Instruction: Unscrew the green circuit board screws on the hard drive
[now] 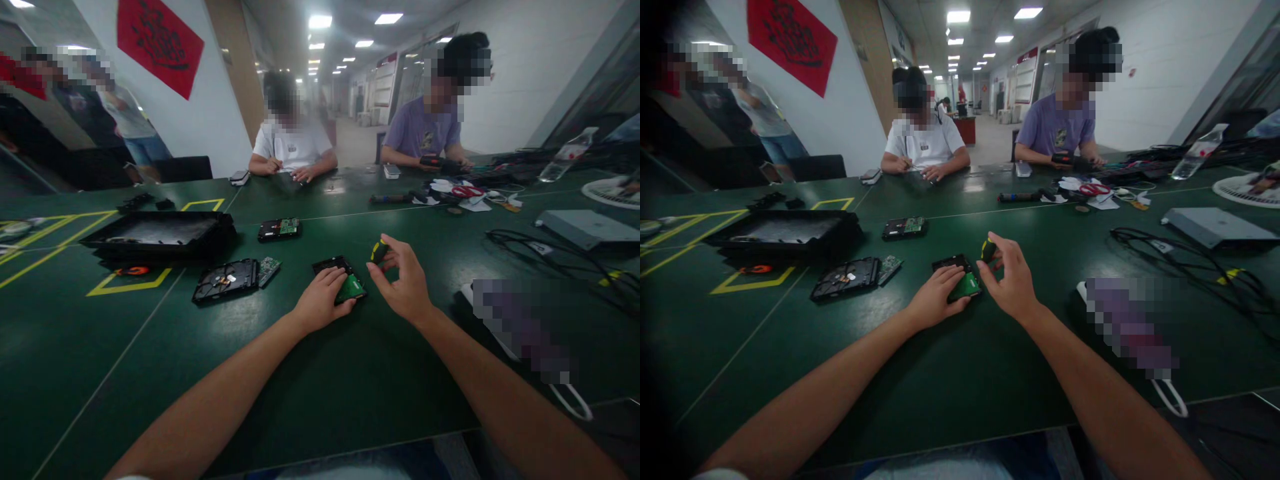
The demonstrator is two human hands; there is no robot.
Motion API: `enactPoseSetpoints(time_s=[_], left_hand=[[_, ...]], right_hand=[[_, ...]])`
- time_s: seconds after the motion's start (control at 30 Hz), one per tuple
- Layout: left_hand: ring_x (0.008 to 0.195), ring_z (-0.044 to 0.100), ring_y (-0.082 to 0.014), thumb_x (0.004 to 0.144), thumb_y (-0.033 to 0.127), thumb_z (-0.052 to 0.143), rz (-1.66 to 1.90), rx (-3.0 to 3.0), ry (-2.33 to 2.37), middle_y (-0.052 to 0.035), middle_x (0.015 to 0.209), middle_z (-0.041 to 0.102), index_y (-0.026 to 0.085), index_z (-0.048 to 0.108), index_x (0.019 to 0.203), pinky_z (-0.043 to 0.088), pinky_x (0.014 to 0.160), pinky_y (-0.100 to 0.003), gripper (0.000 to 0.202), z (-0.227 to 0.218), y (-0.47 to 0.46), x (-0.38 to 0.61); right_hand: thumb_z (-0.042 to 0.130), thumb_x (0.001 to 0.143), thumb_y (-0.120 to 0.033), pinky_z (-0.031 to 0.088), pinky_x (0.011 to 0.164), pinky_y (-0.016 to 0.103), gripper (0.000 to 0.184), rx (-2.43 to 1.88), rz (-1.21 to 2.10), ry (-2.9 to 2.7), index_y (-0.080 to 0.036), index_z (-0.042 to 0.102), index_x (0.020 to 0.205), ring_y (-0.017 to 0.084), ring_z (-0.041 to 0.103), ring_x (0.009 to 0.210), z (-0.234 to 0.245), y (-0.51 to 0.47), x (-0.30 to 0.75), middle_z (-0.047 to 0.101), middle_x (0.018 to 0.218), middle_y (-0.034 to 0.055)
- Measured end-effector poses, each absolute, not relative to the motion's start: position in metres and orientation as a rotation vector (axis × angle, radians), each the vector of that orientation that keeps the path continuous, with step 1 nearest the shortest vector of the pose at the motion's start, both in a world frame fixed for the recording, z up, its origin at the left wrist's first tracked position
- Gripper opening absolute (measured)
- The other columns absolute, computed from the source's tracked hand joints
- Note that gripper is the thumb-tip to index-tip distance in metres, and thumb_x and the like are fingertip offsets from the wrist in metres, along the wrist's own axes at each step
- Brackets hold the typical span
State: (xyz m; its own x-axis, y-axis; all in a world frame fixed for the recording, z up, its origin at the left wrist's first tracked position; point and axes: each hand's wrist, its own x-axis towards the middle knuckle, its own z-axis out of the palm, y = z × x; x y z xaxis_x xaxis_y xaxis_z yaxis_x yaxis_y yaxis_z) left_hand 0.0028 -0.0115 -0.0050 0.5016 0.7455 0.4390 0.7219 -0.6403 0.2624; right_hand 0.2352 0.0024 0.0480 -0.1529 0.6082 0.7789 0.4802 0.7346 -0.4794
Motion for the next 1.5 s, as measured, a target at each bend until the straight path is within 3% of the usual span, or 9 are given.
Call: enactPoseSetpoints(time_s=[0.2, 0.57, 0.77, 1.03, 1.27, 1.5], left_hand=[[0.143, 0.051, -0.0355, 0.094, 0.048, 0.069, 0.823, 2.681, 1.312, -0.0163, 0.15, 0.059, 0.015, 0.057, 0.144, 0.042, 0.122, -0.054, 0.061, -0.005, -0.011, 0.002], [0.143, 0.051, -0.0352, 0.094, 0.047, 0.069, 0.82, 2.684, 1.319, -0.0175, 0.149, 0.06, 0.013, 0.057, 0.144, 0.041, 0.122, -0.053, 0.061, -0.003, -0.012, 0.003], [0.143, 0.05, -0.035, 0.095, 0.048, 0.068, 0.822, 2.69, 1.306, -0.0181, 0.148, 0.06, 0.011, 0.058, 0.142, 0.041, 0.122, -0.052, 0.061, -0.003, -0.012, 0.003], [0.143, 0.05, -0.0351, 0.095, 0.048, 0.067, 0.798, 2.686, 1.312, -0.0173, 0.149, 0.059, 0.013, 0.057, 0.144, 0.042, 0.122, -0.054, 0.061, -0.001, -0.012, 0.003], [0.144, 0.05, -0.0346, 0.094, 0.047, 0.068, 0.812, 2.684, 1.314, -0.0189, 0.148, 0.06, 0.011, 0.057, 0.143, 0.042, 0.122, -0.052, 0.062, -0.002, -0.012, 0.003], [0.144, 0.05, -0.0347, 0.094, 0.048, 0.068, 0.804, 2.683, 1.321, -0.0182, 0.149, 0.06, 0.012, 0.056, 0.144, 0.042, 0.122, -0.053, 0.062, -0.002, -0.013, 0.003]], right_hand=[[0.061, 0.098, -0.026, 0.064, 0.092, 0.048, 0.062, -0.872, 0.226, -1.797, -0.032, 0.042, 0.157, 0.026, 0.072, 0.102, 0.046, 0.002, 0.235, 0.066, 0.13, 0.0114], [0.068, 0.097, -0.029, 0.063, 0.094, 0.048, 0.063, -0.867, 0.283, -1.814, -0.033, 0.043, 0.155, 0.025, 0.073, 0.1, 0.047, 0.0, 0.234, 0.067, 0.13, 0.0101], [0.059, 0.102, -0.026, 0.059, 0.104, 0.051, 0.068, -0.796, 0.499, -1.844, -0.033, 0.027, 0.162, 0.025, 0.072, 0.112, 0.044, 0.0, 0.233, 0.07, 0.129, 0.01], [0.064, 0.1, -0.034, 0.064, 0.093, 0.051, 0.071, -0.845, 0.459, -1.883, -0.036, 0.028, 0.162, 0.026, 0.074, 0.099, 0.038, 0.004, 0.234, 0.07, 0.122, 0.0092], [0.054, 0.104, -0.03, 0.062, 0.098, 0.052, 0.069, -0.847, 0.45, -1.903, -0.036, 0.022, 0.165, 0.025, 0.072, 0.1, 0.039, 0.004, 0.234, 0.067, 0.123, 0.0093], [0.062, 0.1, -0.032, 0.063, 0.093, 0.051, 0.073, -0.855, 0.351, -1.909, -0.036, 0.025, 0.164, 0.025, 0.07, 0.097, 0.038, 0.005, 0.235, 0.066, 0.12, 0.0086]])
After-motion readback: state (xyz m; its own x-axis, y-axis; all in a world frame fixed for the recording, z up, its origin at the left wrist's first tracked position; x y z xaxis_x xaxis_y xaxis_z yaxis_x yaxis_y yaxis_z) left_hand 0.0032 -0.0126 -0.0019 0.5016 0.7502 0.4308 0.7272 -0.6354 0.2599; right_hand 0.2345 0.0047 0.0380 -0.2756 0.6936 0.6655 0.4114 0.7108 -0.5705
